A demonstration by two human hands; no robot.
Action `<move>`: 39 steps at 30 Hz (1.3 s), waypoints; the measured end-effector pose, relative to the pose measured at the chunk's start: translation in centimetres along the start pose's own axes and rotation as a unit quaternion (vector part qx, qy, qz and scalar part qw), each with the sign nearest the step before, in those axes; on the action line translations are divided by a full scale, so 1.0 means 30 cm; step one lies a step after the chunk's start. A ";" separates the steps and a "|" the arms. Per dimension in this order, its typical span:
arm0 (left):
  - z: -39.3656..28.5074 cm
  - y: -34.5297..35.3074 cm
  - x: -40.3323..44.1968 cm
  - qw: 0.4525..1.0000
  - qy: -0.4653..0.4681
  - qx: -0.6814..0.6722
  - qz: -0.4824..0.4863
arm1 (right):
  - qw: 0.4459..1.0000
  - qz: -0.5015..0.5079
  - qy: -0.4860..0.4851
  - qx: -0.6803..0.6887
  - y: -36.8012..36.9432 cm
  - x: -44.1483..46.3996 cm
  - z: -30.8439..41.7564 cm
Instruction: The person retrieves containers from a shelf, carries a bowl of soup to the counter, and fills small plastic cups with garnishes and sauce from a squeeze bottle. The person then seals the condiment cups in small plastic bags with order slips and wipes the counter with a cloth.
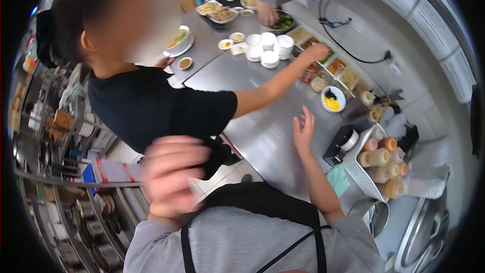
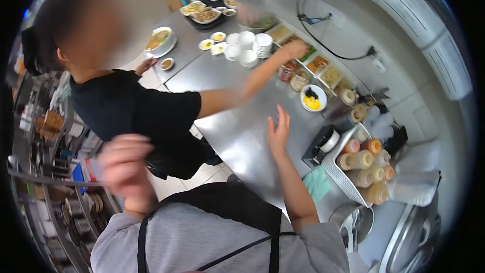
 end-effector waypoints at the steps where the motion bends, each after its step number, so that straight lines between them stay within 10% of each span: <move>1: 0.024 0.137 0.009 0.992 -0.097 -0.035 0.072 | 0.996 0.011 0.081 -0.027 -0.038 -0.056 -0.093; 5: 0.246 0.584 -0.240 0.925 -0.309 -0.115 0.190 | 0.985 0.028 0.152 -0.083 -0.113 -0.225 -0.220; 10: 0.469 0.807 -0.585 0.923 -0.316 0.003 0.218 | 0.983 0.042 0.015 -0.176 -0.122 -0.250 -0.168; 39: 0.568 0.856 -0.747 0.922 -0.286 0.085 0.248 | 0.981 0.064 0.022 -0.184 -0.104 -0.221 -0.134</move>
Point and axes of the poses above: each hand's wrist, its own x-axis towards the middle knuckle, its own y-axis out of the palm, z = x × y, the point moved 5 cm from there along x, towards the middle knuckle, and after that the axes turned 11 degrees about -y, right-handed, at the moved point
